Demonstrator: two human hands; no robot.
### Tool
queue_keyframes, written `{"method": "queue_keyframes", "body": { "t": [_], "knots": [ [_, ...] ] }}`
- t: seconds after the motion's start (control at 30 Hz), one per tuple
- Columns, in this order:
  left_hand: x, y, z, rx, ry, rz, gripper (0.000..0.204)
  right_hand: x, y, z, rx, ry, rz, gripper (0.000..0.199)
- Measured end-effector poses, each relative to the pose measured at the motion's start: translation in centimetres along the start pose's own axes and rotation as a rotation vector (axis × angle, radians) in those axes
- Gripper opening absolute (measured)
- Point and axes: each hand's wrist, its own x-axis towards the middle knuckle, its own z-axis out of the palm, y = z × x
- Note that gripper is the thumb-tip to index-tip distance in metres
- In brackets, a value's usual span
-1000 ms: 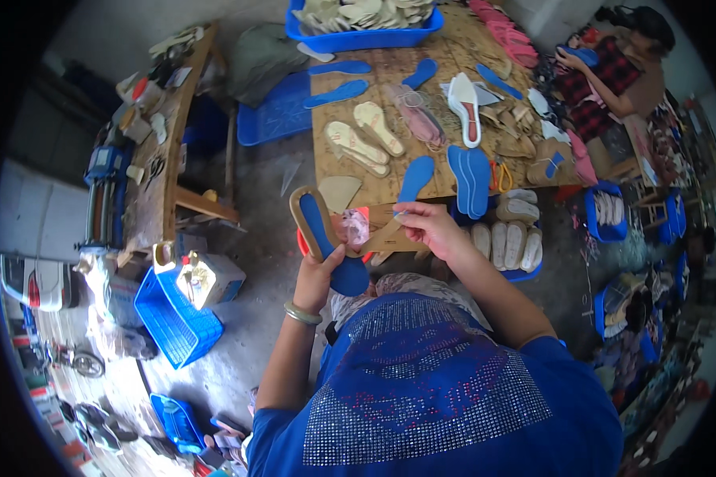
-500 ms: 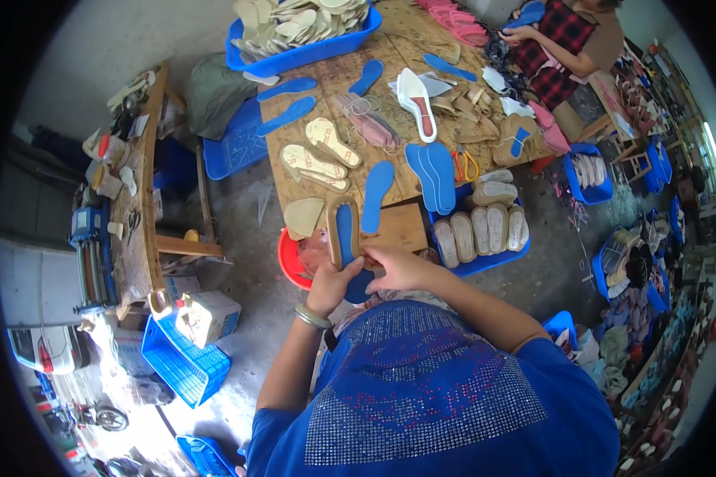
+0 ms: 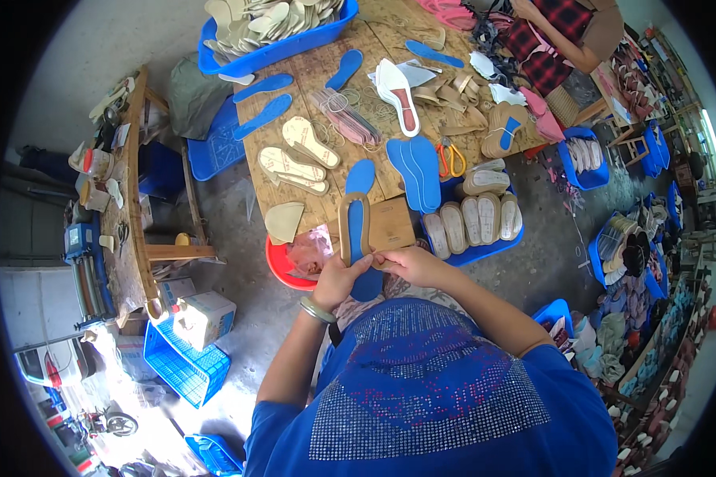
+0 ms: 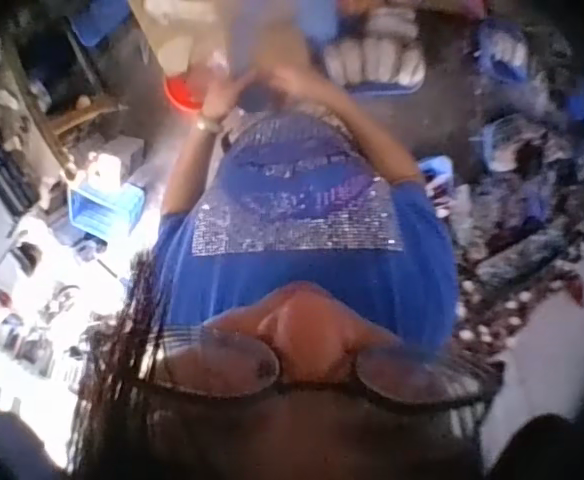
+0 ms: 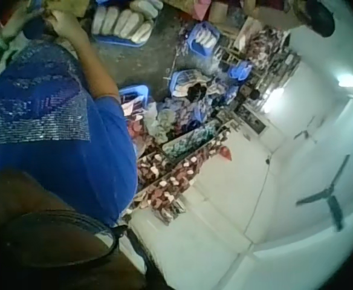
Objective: The person assembles slipper components by hand at a wooden workbench. They pick up blue insoles and beige soles, align them, and press them together. The person handles multiple pairs sequentially, placing finished units on the table while another worker operates nearby.
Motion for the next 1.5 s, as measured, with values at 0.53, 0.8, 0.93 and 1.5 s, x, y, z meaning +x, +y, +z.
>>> {"method": "queue_keyframes", "body": {
  "t": [0.53, 0.8, 0.93, 1.5],
  "knots": [
    [1.8, 0.2, -2.7, 0.101, -0.205, -0.173, 0.034, 0.6, 5.7, -7.9, 0.043, 0.128, 0.337, 0.032],
    [1.9, 0.1, -6.1, 0.454, -0.356, -0.265, 0.034, -0.9, 5.1, -15.2, -0.106, 0.298, 0.228, 0.048],
    [3.1, -0.2, -4.9, 0.858, -0.431, -0.134, 0.034, 0.9, 0.8, -11.1, -0.431, 0.105, -0.138, 0.067],
    [6.6, -1.7, 3.7, -0.397, 0.06, 0.166, 0.06, 1.1, 1.8, -3.1, 0.689, 0.094, 0.291, 0.036]
  ]
}}
